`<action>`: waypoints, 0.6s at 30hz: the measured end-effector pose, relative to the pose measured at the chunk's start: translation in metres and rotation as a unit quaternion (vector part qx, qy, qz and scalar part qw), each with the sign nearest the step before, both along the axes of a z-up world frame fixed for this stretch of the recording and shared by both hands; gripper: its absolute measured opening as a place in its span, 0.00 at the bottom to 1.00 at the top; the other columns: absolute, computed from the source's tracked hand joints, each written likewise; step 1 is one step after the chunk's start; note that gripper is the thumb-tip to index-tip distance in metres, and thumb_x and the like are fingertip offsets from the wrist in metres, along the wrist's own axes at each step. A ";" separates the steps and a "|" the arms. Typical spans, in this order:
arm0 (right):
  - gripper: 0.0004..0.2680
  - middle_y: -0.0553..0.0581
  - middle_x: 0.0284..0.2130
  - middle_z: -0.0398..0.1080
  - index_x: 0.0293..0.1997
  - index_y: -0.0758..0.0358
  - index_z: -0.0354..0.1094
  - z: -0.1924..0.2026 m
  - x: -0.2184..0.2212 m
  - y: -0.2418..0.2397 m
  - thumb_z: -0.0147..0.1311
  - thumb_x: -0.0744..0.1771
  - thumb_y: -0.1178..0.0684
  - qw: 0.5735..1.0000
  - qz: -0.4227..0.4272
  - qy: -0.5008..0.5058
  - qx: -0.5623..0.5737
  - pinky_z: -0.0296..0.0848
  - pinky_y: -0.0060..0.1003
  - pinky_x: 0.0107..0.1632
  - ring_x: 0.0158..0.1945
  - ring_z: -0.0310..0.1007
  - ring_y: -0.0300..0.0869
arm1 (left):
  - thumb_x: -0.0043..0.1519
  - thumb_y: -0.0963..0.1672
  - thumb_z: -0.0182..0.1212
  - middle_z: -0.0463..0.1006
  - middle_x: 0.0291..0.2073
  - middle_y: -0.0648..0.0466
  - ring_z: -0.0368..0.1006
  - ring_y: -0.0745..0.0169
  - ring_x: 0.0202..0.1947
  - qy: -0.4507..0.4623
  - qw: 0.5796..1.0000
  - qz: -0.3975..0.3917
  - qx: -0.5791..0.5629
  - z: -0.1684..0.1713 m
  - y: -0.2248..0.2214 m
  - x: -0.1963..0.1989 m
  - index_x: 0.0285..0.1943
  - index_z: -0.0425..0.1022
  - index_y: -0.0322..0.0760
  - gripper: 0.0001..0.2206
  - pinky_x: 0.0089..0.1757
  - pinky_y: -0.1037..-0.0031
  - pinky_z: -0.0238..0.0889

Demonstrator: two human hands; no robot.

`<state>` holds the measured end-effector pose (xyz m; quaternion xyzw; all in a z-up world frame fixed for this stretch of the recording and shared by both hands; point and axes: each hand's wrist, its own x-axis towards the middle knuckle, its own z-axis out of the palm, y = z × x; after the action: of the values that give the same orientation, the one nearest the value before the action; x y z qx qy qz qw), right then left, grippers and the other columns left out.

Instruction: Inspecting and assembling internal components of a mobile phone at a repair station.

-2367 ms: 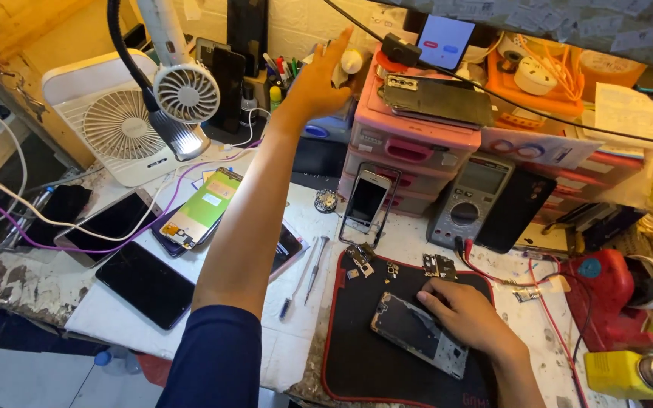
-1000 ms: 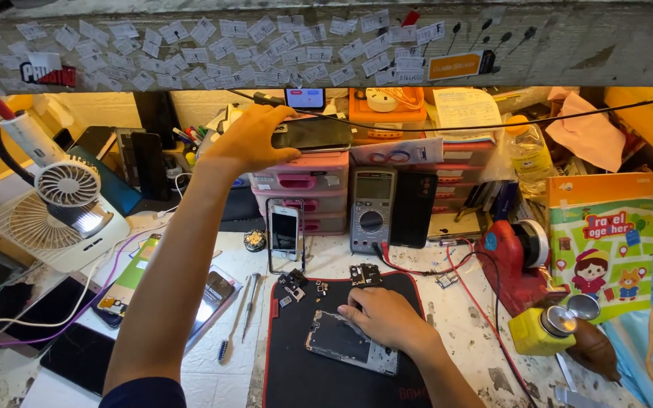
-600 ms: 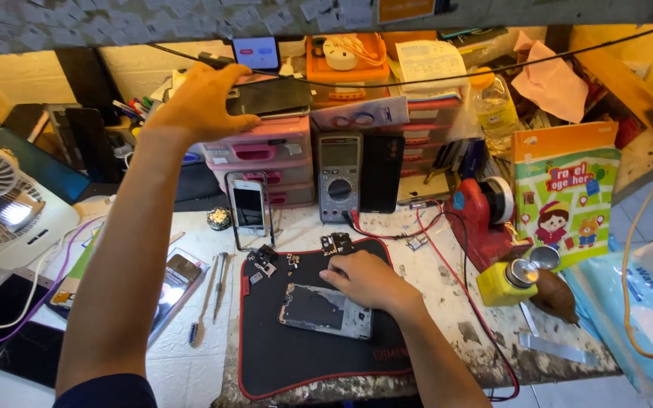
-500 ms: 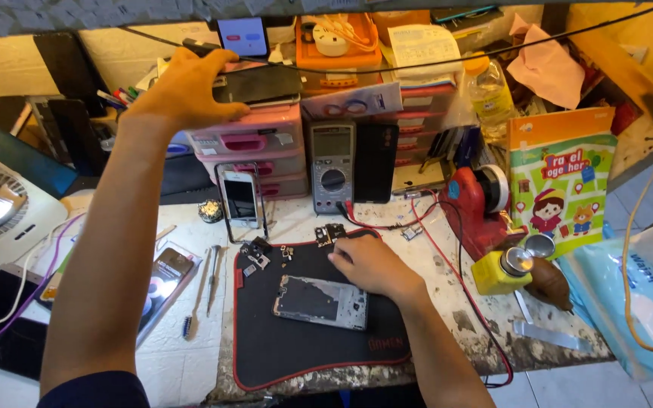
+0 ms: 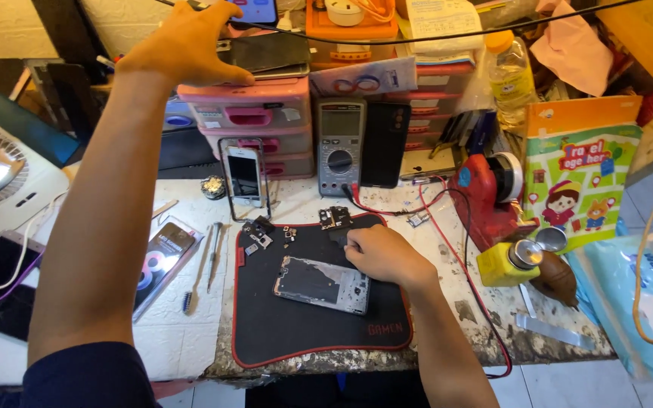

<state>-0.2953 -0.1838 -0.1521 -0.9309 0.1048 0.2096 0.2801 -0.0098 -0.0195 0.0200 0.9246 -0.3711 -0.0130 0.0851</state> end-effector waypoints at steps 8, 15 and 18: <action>0.11 0.51 0.22 0.68 0.26 0.55 0.62 -0.002 0.002 0.007 0.41 0.69 0.48 0.997 0.042 0.037 -0.048 0.60 0.40 0.36 0.30 0.67 0.42 | 0.56 0.54 0.77 0.65 0.67 0.39 0.54 0.34 0.67 -0.126 0.986 -0.102 -0.047 -0.043 0.005 0.053 0.76 0.58 0.41 0.42 0.59 0.46 0.53; 0.15 0.51 0.19 0.61 0.26 0.56 0.56 0.007 0.004 0.017 0.42 0.72 0.43 0.996 -0.022 0.079 -0.036 0.55 0.36 0.33 0.25 0.60 0.39 | 0.68 0.55 0.67 0.72 0.64 0.49 0.69 0.48 0.61 -0.341 0.931 -0.114 -0.065 -0.047 0.009 0.029 0.70 0.63 0.42 0.28 0.57 0.59 0.64; 0.18 0.51 0.23 0.76 0.25 0.55 0.67 0.011 0.006 0.024 0.41 0.71 0.38 0.995 -0.023 0.049 -0.088 0.65 0.33 0.41 0.31 0.73 0.43 | 0.66 0.42 0.62 0.73 0.50 0.44 0.67 0.49 0.53 -0.364 0.889 -0.163 -0.227 -0.049 0.022 -0.018 0.42 0.79 0.33 0.05 0.51 0.54 0.75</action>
<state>-0.2897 -0.1601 -0.1412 -0.9381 0.1574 0.2381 0.1963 -0.0281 0.0024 -0.0290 0.7465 -0.5142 0.3952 0.1487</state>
